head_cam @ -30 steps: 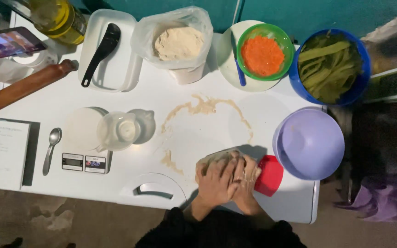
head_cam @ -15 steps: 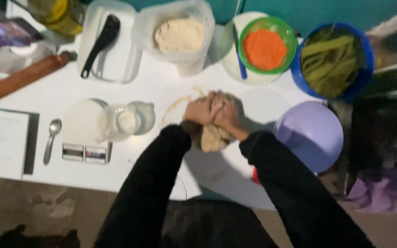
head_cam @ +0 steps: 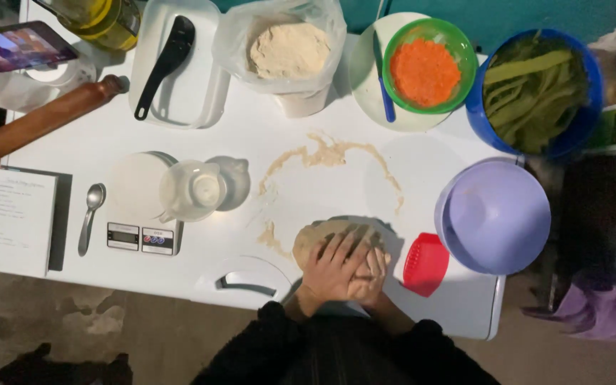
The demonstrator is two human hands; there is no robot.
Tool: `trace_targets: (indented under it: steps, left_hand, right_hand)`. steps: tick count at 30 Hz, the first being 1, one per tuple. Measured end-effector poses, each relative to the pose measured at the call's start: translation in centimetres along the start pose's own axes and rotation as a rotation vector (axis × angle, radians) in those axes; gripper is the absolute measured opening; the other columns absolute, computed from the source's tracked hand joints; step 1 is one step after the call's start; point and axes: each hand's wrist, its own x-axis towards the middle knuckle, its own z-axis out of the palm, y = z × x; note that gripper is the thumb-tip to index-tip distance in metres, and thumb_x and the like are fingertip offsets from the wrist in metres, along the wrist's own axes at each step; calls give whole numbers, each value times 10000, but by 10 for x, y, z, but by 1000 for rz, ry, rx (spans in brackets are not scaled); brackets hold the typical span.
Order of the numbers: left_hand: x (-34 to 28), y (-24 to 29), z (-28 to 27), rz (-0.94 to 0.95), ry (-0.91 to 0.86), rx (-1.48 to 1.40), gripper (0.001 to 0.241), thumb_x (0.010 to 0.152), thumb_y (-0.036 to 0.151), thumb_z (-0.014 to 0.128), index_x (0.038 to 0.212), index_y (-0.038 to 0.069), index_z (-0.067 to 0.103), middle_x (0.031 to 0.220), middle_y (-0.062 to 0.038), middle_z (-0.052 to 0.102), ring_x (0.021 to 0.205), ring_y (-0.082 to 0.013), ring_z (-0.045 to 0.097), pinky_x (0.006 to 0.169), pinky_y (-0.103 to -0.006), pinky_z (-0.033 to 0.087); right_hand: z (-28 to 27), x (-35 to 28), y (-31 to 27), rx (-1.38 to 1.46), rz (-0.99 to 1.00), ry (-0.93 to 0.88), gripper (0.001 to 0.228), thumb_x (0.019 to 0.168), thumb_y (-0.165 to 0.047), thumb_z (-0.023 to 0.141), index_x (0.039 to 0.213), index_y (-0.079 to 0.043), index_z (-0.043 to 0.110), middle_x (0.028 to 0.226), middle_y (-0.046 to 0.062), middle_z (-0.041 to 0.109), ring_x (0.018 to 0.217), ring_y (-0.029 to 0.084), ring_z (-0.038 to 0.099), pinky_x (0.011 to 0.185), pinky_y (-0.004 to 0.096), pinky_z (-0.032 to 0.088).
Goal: Kneading dough on a floured surface and mixing ingredients in a bowl.
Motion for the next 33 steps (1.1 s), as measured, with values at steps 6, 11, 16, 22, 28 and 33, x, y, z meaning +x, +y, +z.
trace_targets:
  steps: [6,11,16,22,28,33]
  left_hand:
    - [33,-51,29,21,104,-110,679,1045,587,309,1364,112,673,1302,-146,688,1208,-299,646,999,-450,427]
    - [92,-78,34,-180,35,-223,504,1024,491,439,1215,127,729,1122,-83,744,1071,-276,678,986,-470,440]
    - [85,-81,25,-443,-215,-343,446,1073,429,403,1191,148,728,1133,-79,749,1164,-297,648,1087,-511,374]
    - [1,-33,-39,35,-214,-442,894,994,590,527,1548,-81,319,1560,-307,428,1480,-488,349,1223,-547,170]
    - [-22,-4,-38,-402,-307,-323,744,982,626,419,1479,92,562,1304,-153,613,1264,-355,538,1139,-492,365]
    - [-13,-23,-3,12,39,-252,773,969,682,428,1376,40,573,1334,-184,621,1245,-375,586,1057,-506,405]
  right_hand:
    - [64,18,56,-122,-164,2,383,1037,-305,524,1151,9,711,1117,203,693,976,397,641,929,566,479]
    - [99,81,97,-28,-27,-116,371,1002,-302,465,1137,-16,661,1141,234,667,1051,456,621,946,584,454]
    - [58,120,39,-63,254,-327,352,1056,-316,486,1234,-57,645,1296,173,638,1239,418,588,1087,555,447]
    - [-18,82,-4,31,-9,-267,548,823,-198,659,1324,10,580,1423,215,537,1327,442,483,1086,560,351]
    - [-45,14,22,273,340,-260,204,891,-135,595,1024,-144,750,1080,38,758,1018,220,684,946,348,508]
    - [-39,56,-25,81,-43,-134,410,930,-263,551,1231,-6,662,1285,230,659,1168,450,622,1044,533,447]
